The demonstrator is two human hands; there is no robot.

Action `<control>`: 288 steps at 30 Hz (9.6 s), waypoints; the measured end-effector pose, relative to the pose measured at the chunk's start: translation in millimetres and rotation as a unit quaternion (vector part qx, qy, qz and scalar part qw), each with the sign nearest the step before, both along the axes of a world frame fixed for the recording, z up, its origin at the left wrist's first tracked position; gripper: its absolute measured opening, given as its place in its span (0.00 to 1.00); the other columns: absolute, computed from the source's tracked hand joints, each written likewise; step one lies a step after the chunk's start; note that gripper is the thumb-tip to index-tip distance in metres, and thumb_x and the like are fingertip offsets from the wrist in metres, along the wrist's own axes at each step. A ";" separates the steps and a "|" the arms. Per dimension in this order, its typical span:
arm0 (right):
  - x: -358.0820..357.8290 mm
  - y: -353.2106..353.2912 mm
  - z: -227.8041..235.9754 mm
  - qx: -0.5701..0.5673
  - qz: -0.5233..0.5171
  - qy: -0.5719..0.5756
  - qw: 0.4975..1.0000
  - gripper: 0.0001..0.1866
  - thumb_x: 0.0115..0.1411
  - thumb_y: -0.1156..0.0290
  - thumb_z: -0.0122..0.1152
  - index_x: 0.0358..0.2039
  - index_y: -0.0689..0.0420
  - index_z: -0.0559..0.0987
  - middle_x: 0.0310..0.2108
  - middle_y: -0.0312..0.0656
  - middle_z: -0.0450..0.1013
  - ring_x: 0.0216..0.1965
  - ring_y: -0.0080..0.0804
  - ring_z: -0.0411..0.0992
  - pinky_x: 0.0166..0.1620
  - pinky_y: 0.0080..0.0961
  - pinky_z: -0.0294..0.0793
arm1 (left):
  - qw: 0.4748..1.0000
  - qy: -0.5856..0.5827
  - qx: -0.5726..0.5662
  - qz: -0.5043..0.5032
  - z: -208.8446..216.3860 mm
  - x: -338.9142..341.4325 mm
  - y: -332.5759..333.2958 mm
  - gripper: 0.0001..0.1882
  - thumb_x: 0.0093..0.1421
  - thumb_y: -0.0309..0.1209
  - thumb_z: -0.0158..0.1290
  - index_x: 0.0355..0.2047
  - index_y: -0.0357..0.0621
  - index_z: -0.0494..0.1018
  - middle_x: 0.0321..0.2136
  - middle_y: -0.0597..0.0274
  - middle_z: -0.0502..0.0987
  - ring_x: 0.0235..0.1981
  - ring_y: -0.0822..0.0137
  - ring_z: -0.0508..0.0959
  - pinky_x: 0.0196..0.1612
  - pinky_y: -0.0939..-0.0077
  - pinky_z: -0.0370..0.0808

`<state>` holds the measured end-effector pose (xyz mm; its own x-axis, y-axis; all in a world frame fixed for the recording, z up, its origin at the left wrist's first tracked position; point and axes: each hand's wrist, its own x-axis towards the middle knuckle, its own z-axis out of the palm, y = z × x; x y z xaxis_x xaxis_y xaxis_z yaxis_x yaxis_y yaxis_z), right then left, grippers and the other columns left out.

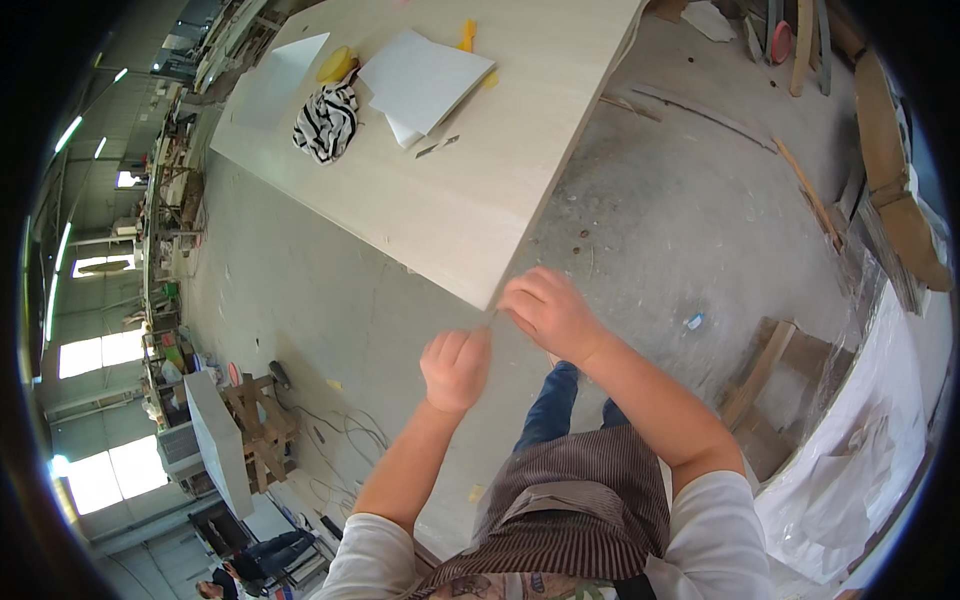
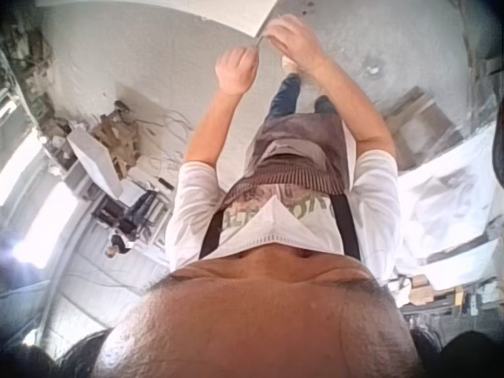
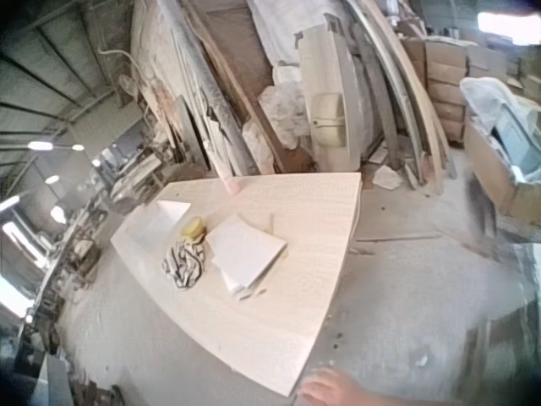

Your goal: The person applies a thin strip of edge banding to the edges of a light-colored countertop with an integrated sink. They use a small metal tool to press the strip along the edge and then wipe the surface with a cloth. The person moves around the countertop to cover multiple edges.

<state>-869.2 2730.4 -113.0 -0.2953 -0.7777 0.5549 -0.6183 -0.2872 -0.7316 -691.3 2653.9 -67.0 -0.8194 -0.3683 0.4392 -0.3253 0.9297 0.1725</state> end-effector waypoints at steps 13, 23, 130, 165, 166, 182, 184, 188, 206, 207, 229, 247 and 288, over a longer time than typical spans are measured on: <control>-12.5 -16.3 -11.6 -0.072 0.053 0.118 0.989 0.11 0.45 0.76 0.65 0.33 0.53 0.79 0.35 0.34 0.74 0.38 0.34 0.73 0.37 0.30 0.71 | 0.995 0.012 -0.057 -0.082 -7.9 8.3 -20.0 0.14 0.42 0.24 0.57 0.33 0.40 0.77 0.22 0.67 0.69 0.19 0.66 0.68 0.19 0.72 0.63; -15.4 -16.1 -5.5 -0.078 0.078 0.145 0.983 0.11 0.43 0.77 0.64 0.30 0.55 0.77 0.35 0.36 0.74 0.37 0.35 0.73 0.37 0.30 0.72 | 0.992 -0.005 -0.081 -0.093 -2.9 8.1 -23.0 0.14 0.42 0.25 0.55 0.33 0.38 0.76 0.20 0.67 0.65 0.19 0.67 0.68 0.19 0.74 0.63; 155.1 -690.5 71.7 0.271 0.151 0.176 0.934 0.07 0.62 0.73 0.63 0.37 0.63 0.80 0.31 0.38 0.79 0.31 0.20 0.75 0.38 0.19 0.75 | 0.605 0.582 0.375 0.394 -65.5 70.6 -588.4 0.04 0.57 0.28 0.61 0.31 0.43 0.79 0.32 0.57 0.78 0.32 0.57 0.77 0.36 0.67 0.73; 136.1 -648.3 79.3 0.213 0.219 0.331 0.893 0.05 0.59 0.76 0.62 0.29 0.62 0.76 0.27 0.43 0.73 0.28 0.32 0.72 0.34 0.25 0.72 | 0.647 0.555 0.358 0.381 -74.9 62.3 -543.3 0.04 0.54 0.26 0.61 0.28 0.41 0.77 0.28 0.56 0.76 0.32 0.55 0.77 0.34 0.65 0.73; 135.8 -641.5 80.7 0.213 0.223 0.326 0.894 0.05 0.59 0.76 0.63 0.29 0.62 0.76 0.27 0.43 0.73 0.28 0.33 0.72 0.35 0.26 0.72 | 0.638 0.559 0.375 0.375 -73.5 61.0 -535.6 0.04 0.54 0.25 0.61 0.28 0.40 0.77 0.27 0.56 0.76 0.32 0.55 0.76 0.35 0.65 0.73; 110.1 -552.1 91.0 0.232 0.254 0.371 0.863 0.05 0.55 0.80 0.64 0.30 0.59 0.76 0.29 0.42 0.74 0.33 0.40 0.72 0.37 0.31 0.71 | 0.673 0.536 0.377 0.341 -71.5 47.4 -444.5 0.06 0.51 0.22 0.63 0.30 0.43 0.78 0.29 0.60 0.78 0.31 0.58 0.79 0.32 0.68 0.76; 107.2 -538.9 91.4 0.232 0.262 0.356 0.866 0.05 0.54 0.81 0.64 0.30 0.59 0.76 0.29 0.42 0.74 0.33 0.40 0.72 0.38 0.31 0.71 | 0.684 0.542 0.354 0.336 -73.1 45.0 -432.6 0.07 0.51 0.22 0.63 0.30 0.43 0.77 0.30 0.61 0.77 0.29 0.59 0.79 0.30 0.68 0.76; 105.2 -516.8 92.4 0.212 0.277 0.349 0.870 0.06 0.53 0.80 0.65 0.29 0.59 0.75 0.26 0.42 0.72 0.30 0.45 0.70 0.34 0.36 0.70 | 0.689 0.550 0.348 0.320 -73.6 40.3 -408.0 0.08 0.51 0.21 0.63 0.30 0.43 0.77 0.31 0.60 0.77 0.30 0.59 0.79 0.29 0.68 0.76; 75.6 -399.1 96.4 0.209 0.292 0.334 0.871 0.08 0.51 0.81 0.67 0.29 0.60 0.75 0.28 0.44 0.74 0.30 0.46 0.71 0.33 0.36 0.72 | 0.697 0.536 0.353 0.321 -66.0 16.8 -288.9 0.09 0.51 0.19 0.63 0.32 0.42 0.77 0.32 0.59 0.78 0.31 0.59 0.81 0.30 0.70 0.78; 73.4 -391.4 96.3 0.209 0.291 0.335 0.872 0.08 0.51 0.81 0.67 0.29 0.60 0.75 0.28 0.44 0.74 0.30 0.46 0.71 0.33 0.36 0.72 | 0.698 0.535 0.351 0.322 -65.6 14.9 -281.8 0.09 0.50 0.19 0.63 0.32 0.42 0.77 0.32 0.59 0.78 0.31 0.59 0.81 0.31 0.70 0.78; 26.0 -198.2 96.9 0.245 0.269 0.352 0.862 0.09 0.49 0.82 0.67 0.29 0.60 0.75 0.29 0.45 0.74 0.31 0.46 0.72 0.35 0.37 0.73 | 0.725 0.516 0.363 0.277 -69.4 -23.5 -94.9 0.11 0.49 0.19 0.63 0.33 0.43 0.76 0.32 0.58 0.78 0.29 0.57 0.80 0.29 0.68 0.77; -3.3 -57.6 102.6 0.271 0.245 0.349 0.863 0.09 0.49 0.81 0.67 0.31 0.59 0.77 0.30 0.42 0.75 0.32 0.44 0.73 0.37 0.36 0.74 | 0.786 0.468 0.359 0.183 -70.2 -34.7 18.8 0.12 0.47 0.20 0.62 0.33 0.43 0.76 0.31 0.60 0.79 0.29 0.58 0.80 0.29 0.67 0.77; 4.7 -2.8 76.3 0.191 0.104 0.297 0.930 0.13 0.41 0.84 0.70 0.26 0.58 0.76 0.28 0.41 0.72 0.29 0.42 0.71 0.32 0.33 0.73 | 0.936 0.317 0.145 -0.053 -64.5 -5.0 -30.2 0.14 0.46 0.28 0.57 0.35 0.40 0.75 0.37 0.60 0.77 0.28 0.66 0.75 0.27 0.72 0.71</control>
<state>-864.4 2727.6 -36.6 0.1537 -0.9574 0.2445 -0.9059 -0.2353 -0.3522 -696.3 2623.6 -131.5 -0.4670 -0.4791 0.7432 0.0183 0.8350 0.5499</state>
